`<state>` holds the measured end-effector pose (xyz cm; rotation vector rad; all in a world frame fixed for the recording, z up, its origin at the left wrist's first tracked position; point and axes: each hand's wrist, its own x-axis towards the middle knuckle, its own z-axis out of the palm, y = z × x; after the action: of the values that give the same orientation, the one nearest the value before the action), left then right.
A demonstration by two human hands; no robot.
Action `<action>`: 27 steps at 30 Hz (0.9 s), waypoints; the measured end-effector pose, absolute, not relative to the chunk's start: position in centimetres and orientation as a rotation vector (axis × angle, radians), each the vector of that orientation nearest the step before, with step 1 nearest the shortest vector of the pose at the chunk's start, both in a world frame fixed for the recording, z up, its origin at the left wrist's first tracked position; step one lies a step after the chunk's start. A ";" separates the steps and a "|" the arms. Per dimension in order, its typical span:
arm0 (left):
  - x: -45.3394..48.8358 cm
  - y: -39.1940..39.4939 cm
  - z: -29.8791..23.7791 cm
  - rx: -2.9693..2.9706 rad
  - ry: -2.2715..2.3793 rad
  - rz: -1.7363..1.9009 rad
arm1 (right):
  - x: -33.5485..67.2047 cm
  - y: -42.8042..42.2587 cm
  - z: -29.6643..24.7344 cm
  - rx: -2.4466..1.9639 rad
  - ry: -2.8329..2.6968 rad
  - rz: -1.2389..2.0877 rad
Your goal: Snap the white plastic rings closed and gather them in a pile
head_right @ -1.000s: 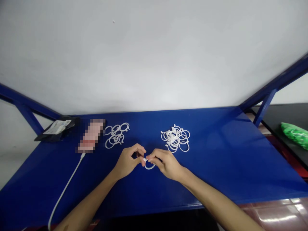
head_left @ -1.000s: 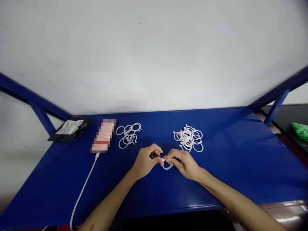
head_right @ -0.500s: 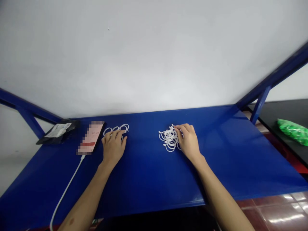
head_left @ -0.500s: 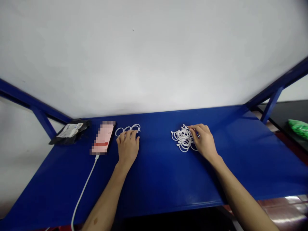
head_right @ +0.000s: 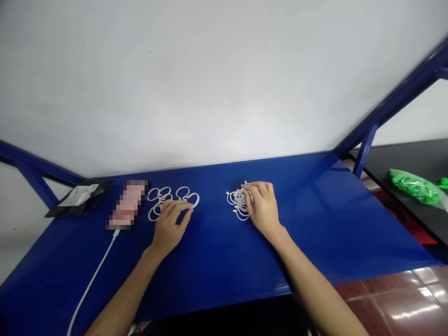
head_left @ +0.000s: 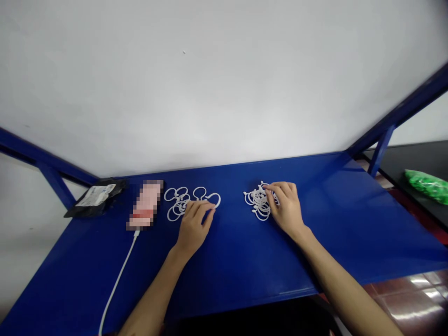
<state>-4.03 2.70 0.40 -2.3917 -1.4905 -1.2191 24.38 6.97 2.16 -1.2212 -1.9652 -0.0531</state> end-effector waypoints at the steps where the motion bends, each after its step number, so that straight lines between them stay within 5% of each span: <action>1: -3.5 2.4 0.4 -2.458 -1.435 -1.232 | 23.8 6.5 2.2 -1.161 -1.992 -0.016; 10: -1.0 0.9 0.0 -2.676 -1.051 -1.126 | 19.8 3.5 0.6 -0.964 -2.143 0.655; 18: -1.4 0.9 0.2 -2.617 -1.615 -1.632 | 19.8 3.3 1.2 -0.958 -1.927 0.909; 27: -1.7 1.6 -0.2 -2.645 -1.761 -1.598 | 19.5 2.7 0.6 -0.815 -2.064 1.135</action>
<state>-1.68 1.62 -0.23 -2.6453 -1.7612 -1.5979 19.52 2.67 0.64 -0.8151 -2.0637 1.1348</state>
